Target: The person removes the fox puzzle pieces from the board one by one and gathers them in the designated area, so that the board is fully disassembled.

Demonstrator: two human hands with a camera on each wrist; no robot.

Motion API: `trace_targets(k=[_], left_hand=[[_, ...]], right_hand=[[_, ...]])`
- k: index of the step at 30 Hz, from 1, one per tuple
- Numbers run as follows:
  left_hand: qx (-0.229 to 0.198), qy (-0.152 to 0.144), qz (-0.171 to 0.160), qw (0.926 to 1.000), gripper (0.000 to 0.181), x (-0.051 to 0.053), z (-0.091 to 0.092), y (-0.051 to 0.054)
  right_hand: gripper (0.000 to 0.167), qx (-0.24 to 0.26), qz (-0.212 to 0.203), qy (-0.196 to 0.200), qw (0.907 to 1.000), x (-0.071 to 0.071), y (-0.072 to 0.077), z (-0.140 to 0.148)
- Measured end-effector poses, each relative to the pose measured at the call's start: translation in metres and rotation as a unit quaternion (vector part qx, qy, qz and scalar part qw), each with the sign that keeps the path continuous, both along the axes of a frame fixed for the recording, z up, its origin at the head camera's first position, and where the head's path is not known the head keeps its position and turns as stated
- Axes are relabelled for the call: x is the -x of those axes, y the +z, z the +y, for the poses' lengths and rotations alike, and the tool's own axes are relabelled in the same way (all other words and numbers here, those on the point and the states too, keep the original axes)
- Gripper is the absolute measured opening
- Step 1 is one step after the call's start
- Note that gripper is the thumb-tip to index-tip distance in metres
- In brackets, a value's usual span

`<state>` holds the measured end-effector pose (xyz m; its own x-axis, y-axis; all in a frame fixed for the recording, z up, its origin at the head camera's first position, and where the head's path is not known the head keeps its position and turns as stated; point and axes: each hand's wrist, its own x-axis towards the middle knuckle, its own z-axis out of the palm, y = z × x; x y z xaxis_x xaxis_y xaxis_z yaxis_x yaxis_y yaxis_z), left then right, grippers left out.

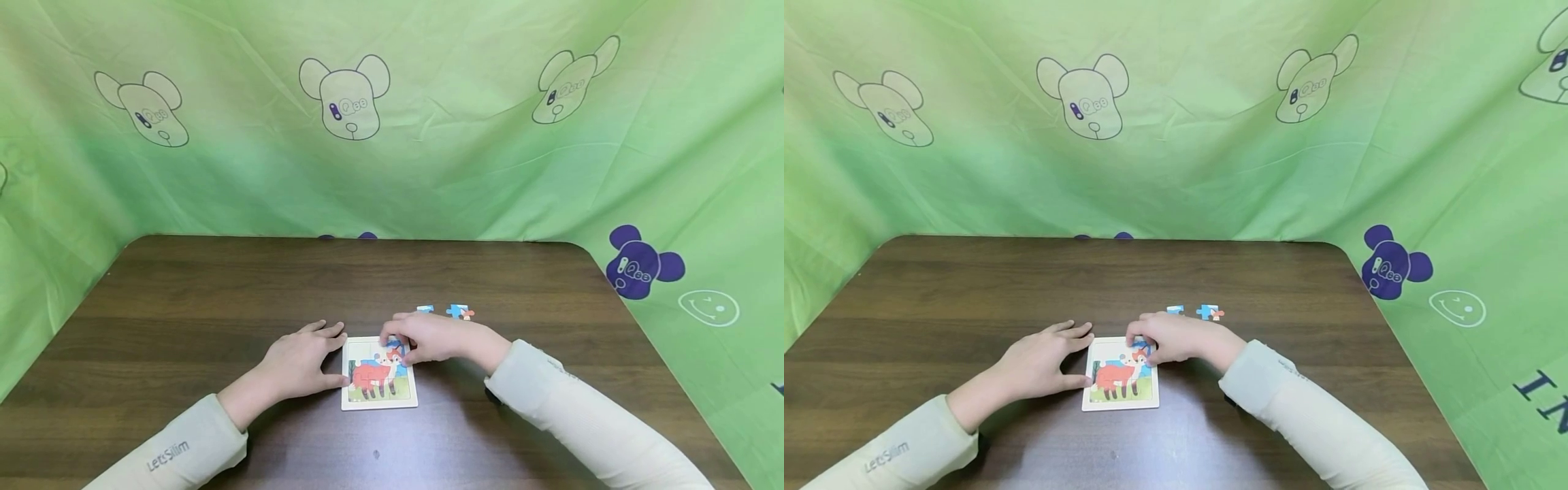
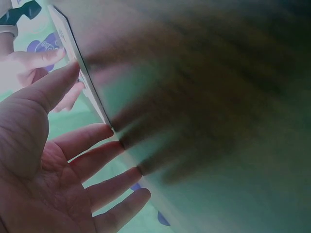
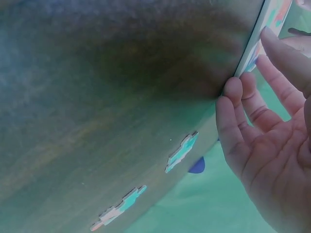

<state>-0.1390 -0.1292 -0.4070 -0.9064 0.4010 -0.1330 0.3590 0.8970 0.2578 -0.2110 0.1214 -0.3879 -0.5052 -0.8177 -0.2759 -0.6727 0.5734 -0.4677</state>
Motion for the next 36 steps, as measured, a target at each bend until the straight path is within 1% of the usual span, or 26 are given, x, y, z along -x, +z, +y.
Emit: trace_targets(k=[2, 8, 13, 18, 22, 26, 30, 36], left_hand=[[-0.001, 0.0, -0.001, 1.0, 0.07, 0.0002, 0.0, -0.0001], [0.002, -0.001, -0.004, 1.0, 0.07, 0.0012, -0.0001, -0.0006], [0.004, -0.002, -0.002, 1.0, 0.07, 0.0013, 0.0002, -0.0018], [0.007, -0.002, -0.001, 1.0, 0.07, 0.0014, 0.0001, -0.0017], [0.007, -0.002, 0.0, 1.0, 0.07, 0.0014, -0.0002, -0.0012], [0.006, -0.001, -0.003, 1.0, 0.07, 0.0012, 0.0, -0.0004], [0.009, 0.001, -0.004, 0.9999, 0.07, 0.0012, 0.0002, 0.0002], [0.01, 0.001, -0.006, 0.9999, 0.07, 0.0013, 0.0001, 0.0003]], right_hand=[[0.03, -0.009, -0.005, -0.002, 1.0, 0.0007, 0.0012, -0.0013], [0.03, -0.029, -0.004, 0.017, 0.9994, 0.0042, 0.0051, -0.0064], [0.031, -0.04, -0.018, 0.014, 0.9989, 0.006, 0.0055, -0.0084], [0.03, -0.024, -0.023, 0.011, 0.9994, 0.0049, 0.0049, -0.0064], [0.029, -0.005, -0.017, 0.013, 0.9998, 0.0035, 0.003, -0.0035], [0.031, 0.009, -0.005, 0.015, 0.9998, 0.0026, 0.0006, -0.0021], [0.029, 0.021, 0.014, 0.02, 0.9995, 0.002, -0.0012, -0.0031], [0.027, 0.026, 0.03, 0.022, 0.999, 0.0002, -0.0019, -0.0055]])
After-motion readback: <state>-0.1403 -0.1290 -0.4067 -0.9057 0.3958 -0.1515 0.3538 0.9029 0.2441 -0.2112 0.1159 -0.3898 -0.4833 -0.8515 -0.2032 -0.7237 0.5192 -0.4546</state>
